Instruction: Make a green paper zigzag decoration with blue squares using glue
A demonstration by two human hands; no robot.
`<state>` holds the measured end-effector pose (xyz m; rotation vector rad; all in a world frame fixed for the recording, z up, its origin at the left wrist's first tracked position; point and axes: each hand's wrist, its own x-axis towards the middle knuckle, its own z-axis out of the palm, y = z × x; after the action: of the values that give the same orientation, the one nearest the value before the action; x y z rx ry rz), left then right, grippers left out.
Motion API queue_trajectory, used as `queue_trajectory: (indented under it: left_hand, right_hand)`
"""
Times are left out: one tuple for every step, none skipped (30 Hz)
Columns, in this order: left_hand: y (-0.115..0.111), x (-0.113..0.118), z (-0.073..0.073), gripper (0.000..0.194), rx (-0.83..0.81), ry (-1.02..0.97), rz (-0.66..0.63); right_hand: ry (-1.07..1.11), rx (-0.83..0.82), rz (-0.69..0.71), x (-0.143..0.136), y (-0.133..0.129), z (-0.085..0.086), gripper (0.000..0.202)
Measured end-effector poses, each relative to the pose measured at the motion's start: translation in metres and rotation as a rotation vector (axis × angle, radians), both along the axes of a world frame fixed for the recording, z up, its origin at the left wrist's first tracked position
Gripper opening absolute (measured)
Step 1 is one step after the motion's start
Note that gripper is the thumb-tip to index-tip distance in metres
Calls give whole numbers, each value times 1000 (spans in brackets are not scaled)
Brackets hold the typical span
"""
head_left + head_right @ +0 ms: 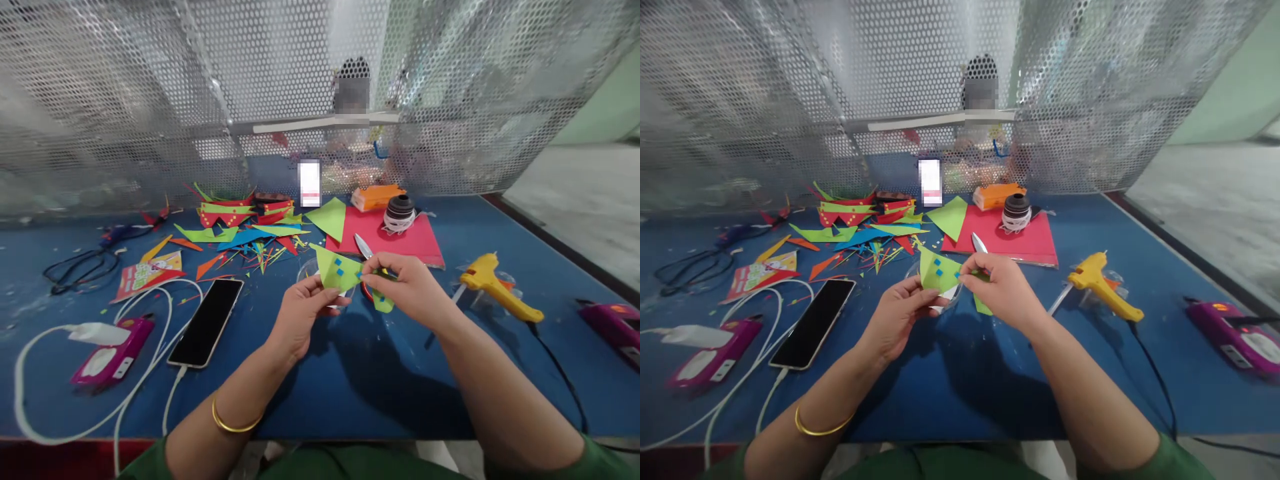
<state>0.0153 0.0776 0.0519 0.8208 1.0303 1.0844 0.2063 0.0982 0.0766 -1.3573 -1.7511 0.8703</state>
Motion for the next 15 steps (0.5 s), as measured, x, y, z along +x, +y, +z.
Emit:
queue_trajectory:
  left_hand:
    - [0,0,0,25,1,11,-10]
    - [-1,-1,0,28,6,24,-17]
    - [-1,-1,1,32,20,41,-13]
    - [-2,-1,3,36,41,61,3]
    - [-4,-2,6,39,69,88,30]
    - [-5,-2,9,40,102,119,61]
    - [-6,-3,11,39,135,151,91]
    - [-8,-3,13,36,163,180,111]
    - [-9,-4,15,33,185,208,115]
    - [-10,-4,16,30,201,233,104]
    - [-11,-4,16,27,211,253,83]
    - [-11,-4,16,24,213,268,54]
    - [-11,-4,16,21,209,278,22]
    - [-11,-4,15,18,201,282,-7]
    - [-11,-4,15,17,190,278,-31]
  right_hand:
    - [6,-29,3,1,0,0,20]
    - [20,-49,0,1,-1,0,21]
    - [36,-58,-10,2,-2,0,22]
    - [51,-62,-26,3,-2,1,23]
    - [62,-65,-43,5,-3,2,23]
    - [72,-66,-58,6,-3,2,23]
    - [79,-65,-69,7,-3,3,23]
    - [83,-60,-78,8,-4,3,23]
    - [84,-50,-85,9,-4,3,22]
    - [80,-36,-90,10,-4,3,22]
    - [72,-20,-96,10,-4,3,22]
    - [61,-4,-100,10,-5,3,21]
    - [47,12,-102,10,-5,3,21]
    - [34,25,-99,9,-6,2,20]
    - [26,34,-95,9,-6,2,19]
